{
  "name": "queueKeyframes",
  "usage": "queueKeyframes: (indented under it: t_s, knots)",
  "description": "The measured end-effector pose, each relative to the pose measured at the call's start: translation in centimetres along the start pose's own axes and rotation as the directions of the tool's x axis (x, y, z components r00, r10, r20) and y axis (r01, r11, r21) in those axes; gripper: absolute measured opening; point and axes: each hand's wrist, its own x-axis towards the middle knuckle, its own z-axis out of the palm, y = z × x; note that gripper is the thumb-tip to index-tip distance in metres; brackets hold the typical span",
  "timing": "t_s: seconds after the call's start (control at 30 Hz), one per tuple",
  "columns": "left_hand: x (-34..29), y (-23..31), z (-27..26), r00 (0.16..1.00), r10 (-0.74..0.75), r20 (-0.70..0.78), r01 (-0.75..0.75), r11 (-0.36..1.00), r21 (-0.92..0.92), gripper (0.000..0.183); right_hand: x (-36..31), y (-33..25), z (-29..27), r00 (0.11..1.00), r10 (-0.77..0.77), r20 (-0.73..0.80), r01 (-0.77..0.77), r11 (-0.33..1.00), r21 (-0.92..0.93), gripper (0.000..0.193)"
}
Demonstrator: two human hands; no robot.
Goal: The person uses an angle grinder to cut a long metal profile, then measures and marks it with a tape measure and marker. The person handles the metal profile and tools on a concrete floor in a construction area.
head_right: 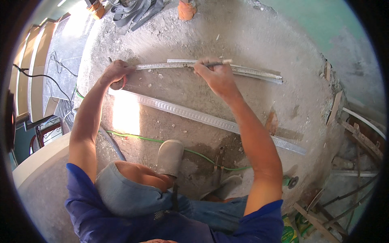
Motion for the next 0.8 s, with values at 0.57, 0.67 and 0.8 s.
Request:
queueKeyframes:
  t_s: [0.57, 0.67, 0.8]
  knots:
    - [0.0, 0.7, -0.8, 1.000, 0.008, 0.020, -0.008, 0.999, 0.040, 0.046, -1.7, 4.8, 0.0, 0.970, 0.094, -0.225, -0.058, 0.985, 0.162, 0.020]
    - [0.4, 0.2, -0.3, 1.000, 0.013, -0.013, -0.012, 0.998, 0.055, 0.044, -2.2, 5.3, 0.2, 0.967, 0.072, -0.243, -0.024, 0.981, 0.193, 0.019]
    - [0.6, 0.2, -0.4, 1.000, 0.023, 0.013, -0.023, 1.000, 0.019, 0.044, -1.7, 5.8, 1.0, 0.962, 0.031, -0.272, 0.043, 0.964, 0.261, 0.016]
